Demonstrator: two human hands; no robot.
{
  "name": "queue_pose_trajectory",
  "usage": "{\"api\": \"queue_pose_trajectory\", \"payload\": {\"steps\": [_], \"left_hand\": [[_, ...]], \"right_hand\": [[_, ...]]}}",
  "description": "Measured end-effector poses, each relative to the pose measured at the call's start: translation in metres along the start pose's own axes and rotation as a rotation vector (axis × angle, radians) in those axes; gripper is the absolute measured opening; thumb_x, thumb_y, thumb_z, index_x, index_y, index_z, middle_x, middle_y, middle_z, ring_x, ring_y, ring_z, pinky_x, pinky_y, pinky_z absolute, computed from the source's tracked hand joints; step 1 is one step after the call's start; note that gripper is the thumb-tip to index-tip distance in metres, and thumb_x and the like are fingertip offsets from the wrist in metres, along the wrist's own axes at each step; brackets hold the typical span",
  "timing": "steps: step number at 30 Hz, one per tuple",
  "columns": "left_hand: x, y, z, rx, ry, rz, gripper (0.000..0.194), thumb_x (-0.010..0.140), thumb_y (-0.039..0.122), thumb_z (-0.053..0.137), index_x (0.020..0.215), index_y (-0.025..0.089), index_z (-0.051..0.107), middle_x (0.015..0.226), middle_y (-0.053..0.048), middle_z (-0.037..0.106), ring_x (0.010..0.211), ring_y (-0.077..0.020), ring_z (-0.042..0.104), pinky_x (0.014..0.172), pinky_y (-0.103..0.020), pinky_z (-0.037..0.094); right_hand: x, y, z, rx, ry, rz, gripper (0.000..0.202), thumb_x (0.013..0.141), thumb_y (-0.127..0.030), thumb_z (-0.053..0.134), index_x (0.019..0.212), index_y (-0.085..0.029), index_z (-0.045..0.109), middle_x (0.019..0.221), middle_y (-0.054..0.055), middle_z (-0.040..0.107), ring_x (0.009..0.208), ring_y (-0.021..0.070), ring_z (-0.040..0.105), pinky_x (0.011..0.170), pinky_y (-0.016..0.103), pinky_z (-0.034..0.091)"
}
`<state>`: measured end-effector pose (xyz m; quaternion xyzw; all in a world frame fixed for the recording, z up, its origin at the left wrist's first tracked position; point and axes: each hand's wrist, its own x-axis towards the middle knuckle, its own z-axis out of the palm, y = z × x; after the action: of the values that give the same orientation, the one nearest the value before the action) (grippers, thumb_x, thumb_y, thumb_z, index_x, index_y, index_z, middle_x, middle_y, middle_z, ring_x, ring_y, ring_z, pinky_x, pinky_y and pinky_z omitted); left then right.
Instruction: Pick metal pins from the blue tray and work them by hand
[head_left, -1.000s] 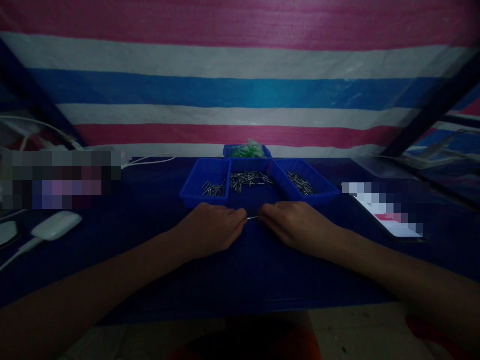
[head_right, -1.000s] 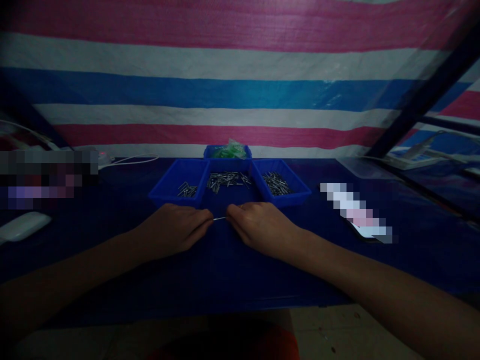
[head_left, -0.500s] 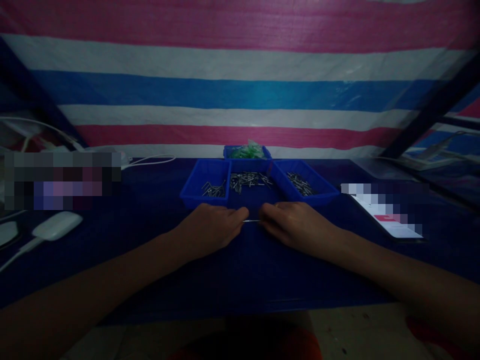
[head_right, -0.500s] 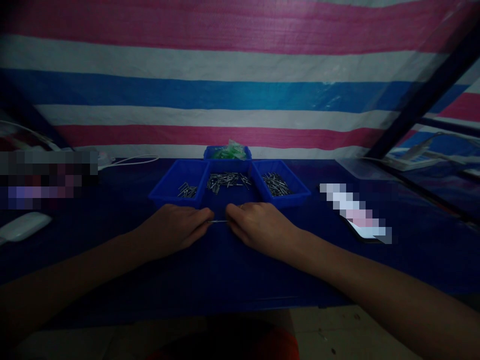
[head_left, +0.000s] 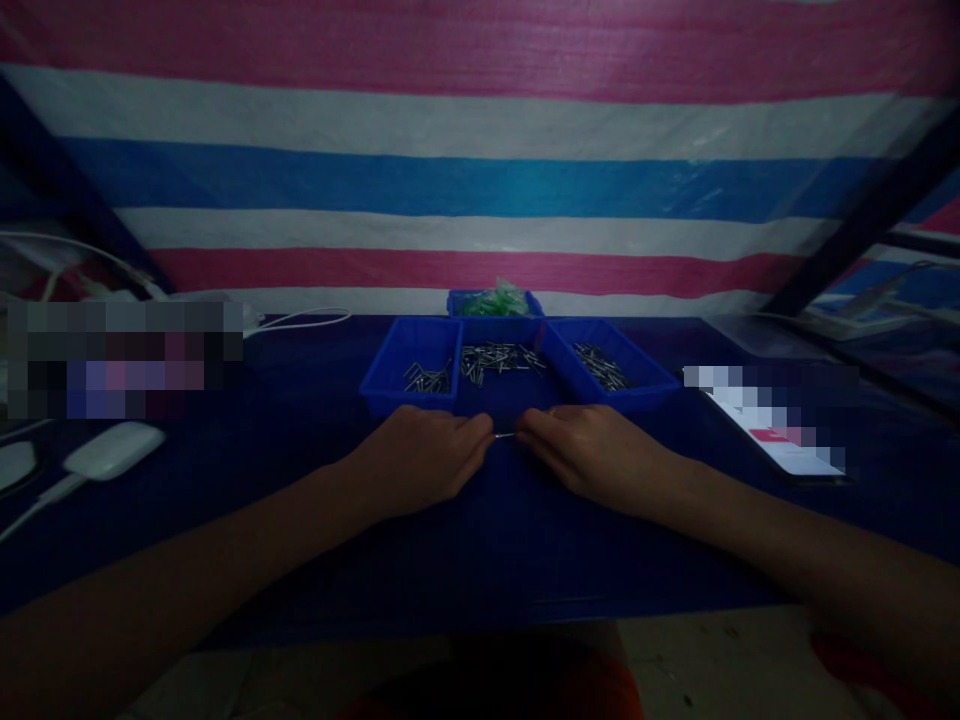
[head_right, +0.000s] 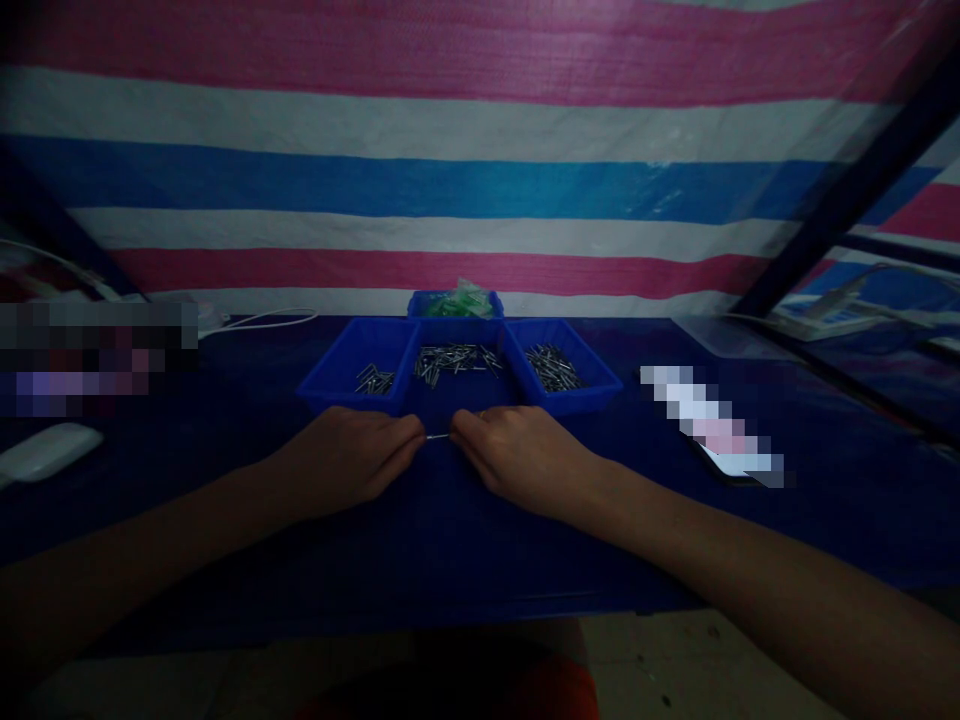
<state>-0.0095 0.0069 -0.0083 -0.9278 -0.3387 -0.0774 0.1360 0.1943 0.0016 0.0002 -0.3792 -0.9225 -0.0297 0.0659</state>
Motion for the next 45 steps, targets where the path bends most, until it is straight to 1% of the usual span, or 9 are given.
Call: {"api": "queue_pose_trajectory", "payload": {"steps": [6,14,20,25,31,35,38,42,45], "left_hand": [[-0.0003,-0.0007,-0.0021,-0.002,-0.016,0.008,0.013,0.088,0.027,0.037,0.084,0.018,0.046,0.061,0.002,0.057,0.054,-0.013,0.056,0.044,-0.021,0.03],[-0.0006,-0.003,-0.0002,-0.022,-0.029,0.054,0.003,0.084,0.022,0.044,0.086,0.019,0.044,0.063,0.004,0.056,0.056,-0.0118,0.056,0.045,-0.021,0.031],[-0.0006,-0.0021,-0.0006,-0.011,-0.032,0.059,0.005,0.085,0.022,0.042,0.086,0.019,0.045,0.063,0.003,0.057,0.057,-0.0124,0.057,0.045,-0.02,0.031],[0.001,0.0005,-0.0031,-0.03,-0.022,0.041,0.015,0.088,0.025,0.037,0.081,0.018,0.048,0.064,0.002,0.059,0.059,-0.0129,0.057,0.047,-0.021,0.033],[0.0007,0.0012,-0.0044,-0.043,-0.01,0.039,0.026,0.09,0.028,0.032,0.074,0.017,0.05,0.062,0.001,0.058,0.057,-0.0129,0.056,0.049,-0.022,0.034],[0.0,0.001,-0.0047,-0.061,-0.009,0.028,0.03,0.09,0.028,0.03,0.071,0.017,0.051,0.062,0.0,0.058,0.057,-0.0128,0.055,0.05,-0.023,0.035],[0.0004,0.0009,-0.0045,-0.064,-0.01,0.014,0.03,0.09,0.029,0.031,0.073,0.017,0.051,0.063,0.0,0.058,0.056,-0.0129,0.056,0.049,-0.023,0.034],[0.0009,0.0006,-0.0051,-0.038,-0.022,-0.021,0.022,0.089,0.031,0.035,0.081,0.018,0.051,0.063,0.001,0.059,0.057,-0.0138,0.057,0.047,-0.022,0.034],[0.0009,0.0,-0.0046,-0.031,-0.037,-0.016,0.018,0.088,0.027,0.036,0.082,0.018,0.05,0.064,0.001,0.059,0.059,-0.014,0.057,0.048,-0.022,0.034]], "right_hand": [[0.0002,0.0005,-0.0003,0.031,-0.002,-0.011,0.014,0.088,-0.024,0.037,0.087,-0.016,0.048,0.069,0.001,0.056,0.057,0.0112,0.05,0.051,0.023,0.029],[-0.0006,-0.0004,-0.0021,0.032,-0.004,-0.002,0.006,0.084,-0.021,0.041,0.082,-0.017,0.045,0.066,0.0,0.055,0.053,0.0105,0.048,0.049,0.023,0.027],[-0.0008,0.0003,0.0,0.026,0.004,-0.013,0.007,0.085,-0.021,0.041,0.084,-0.017,0.046,0.068,0.0,0.055,0.055,0.0109,0.049,0.05,0.023,0.028],[-0.0002,-0.0011,-0.0008,0.025,-0.008,-0.009,0.016,0.089,-0.023,0.035,0.087,-0.016,0.049,0.068,0.002,0.056,0.057,0.0112,0.05,0.052,0.023,0.028],[-0.0003,-0.0016,-0.0021,0.025,-0.012,0.001,0.017,0.09,-0.023,0.033,0.087,-0.016,0.048,0.066,0.001,0.055,0.054,0.0106,0.049,0.05,0.023,0.028],[-0.0002,-0.0012,-0.0013,0.036,0.015,-0.014,0.021,0.09,-0.028,0.034,0.088,-0.016,0.05,0.069,0.002,0.057,0.057,0.0113,0.051,0.051,0.023,0.029],[0.0,-0.0005,-0.0003,0.034,0.029,-0.032,0.019,0.09,-0.027,0.036,0.087,-0.016,0.051,0.069,0.002,0.057,0.058,0.0112,0.051,0.052,0.023,0.03],[0.0003,-0.0005,-0.0005,0.02,0.022,-0.033,0.021,0.091,-0.026,0.034,0.085,-0.016,0.051,0.067,0.001,0.056,0.056,0.0108,0.05,0.052,0.023,0.029],[0.0007,-0.0012,-0.0017,0.027,0.017,-0.028,0.023,0.091,-0.028,0.032,0.086,-0.016,0.051,0.068,0.002,0.057,0.056,0.011,0.051,0.052,0.023,0.03]]}}
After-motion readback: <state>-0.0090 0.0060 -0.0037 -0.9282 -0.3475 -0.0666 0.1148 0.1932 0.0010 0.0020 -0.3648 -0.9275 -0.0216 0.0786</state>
